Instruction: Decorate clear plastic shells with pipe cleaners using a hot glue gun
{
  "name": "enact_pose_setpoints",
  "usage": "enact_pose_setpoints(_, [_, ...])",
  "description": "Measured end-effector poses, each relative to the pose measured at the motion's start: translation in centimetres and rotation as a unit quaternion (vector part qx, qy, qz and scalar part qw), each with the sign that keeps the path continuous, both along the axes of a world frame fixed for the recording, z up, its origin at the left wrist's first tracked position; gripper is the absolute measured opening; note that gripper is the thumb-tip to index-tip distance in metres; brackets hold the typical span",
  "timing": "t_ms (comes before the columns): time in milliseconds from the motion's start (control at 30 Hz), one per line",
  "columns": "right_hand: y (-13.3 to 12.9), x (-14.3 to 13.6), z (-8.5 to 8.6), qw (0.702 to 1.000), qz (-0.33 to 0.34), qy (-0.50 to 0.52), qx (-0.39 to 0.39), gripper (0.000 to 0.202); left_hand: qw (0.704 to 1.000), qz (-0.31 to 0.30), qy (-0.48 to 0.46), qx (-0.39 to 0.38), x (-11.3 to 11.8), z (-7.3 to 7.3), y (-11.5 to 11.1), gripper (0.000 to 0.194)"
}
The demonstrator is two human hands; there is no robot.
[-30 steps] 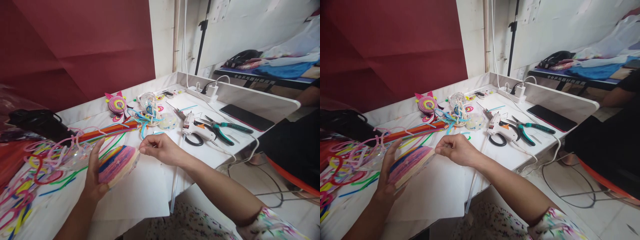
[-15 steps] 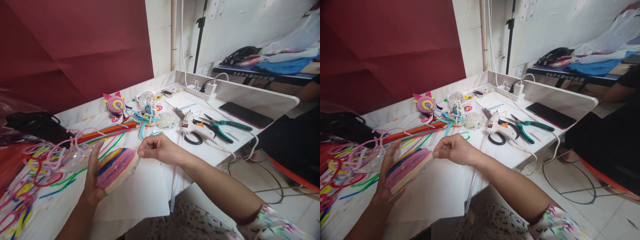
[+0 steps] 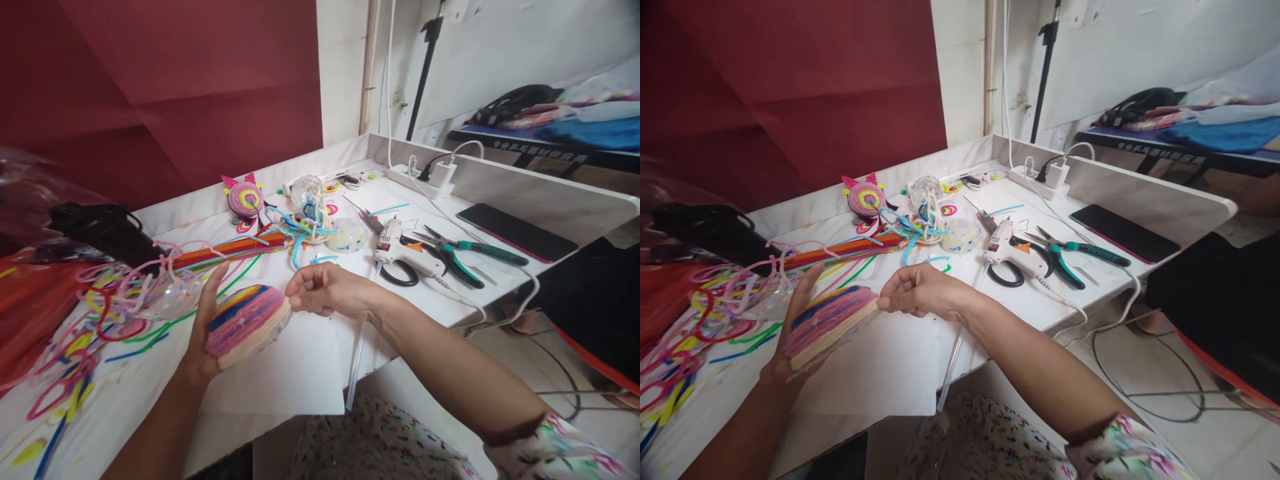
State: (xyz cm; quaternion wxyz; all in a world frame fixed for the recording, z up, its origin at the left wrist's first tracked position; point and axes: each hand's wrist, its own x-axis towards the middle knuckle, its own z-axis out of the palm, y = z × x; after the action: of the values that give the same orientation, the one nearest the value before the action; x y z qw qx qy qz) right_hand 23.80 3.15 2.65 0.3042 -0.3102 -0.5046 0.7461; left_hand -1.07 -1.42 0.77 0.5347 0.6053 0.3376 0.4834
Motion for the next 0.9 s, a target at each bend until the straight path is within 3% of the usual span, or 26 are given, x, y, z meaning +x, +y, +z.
enact_pose_setpoints(300, [-0.4, 0.0, -0.5, 0.99, 0.073, 0.088, -0.087, 0.044, 0.999, 0.03, -0.038, -0.015, 1.1, 0.6, -0.2, 0.105])
enact_pose_setpoints(433, [-0.6, 0.2, -0.5, 0.993, 0.033, 0.091, -0.069, 0.044, 0.999, 0.012, -0.033, -0.029, 0.3, 0.4, 0.4, 0.083])
enact_pose_setpoints(600, [-0.7, 0.8, 0.0, 0.997, -0.021, 0.063, -0.031, 0.046, 0.998, 0.053, 0.016, 0.027, -0.5, 0.2, 1.7, 0.069])
enact_pose_setpoints(900, [-0.8, 0.8, 0.1, 0.993, -0.121, 0.007, 0.0, 0.054, 0.999, 0.028, -0.022, -0.034, -0.5, 0.1, 2.1, 0.045])
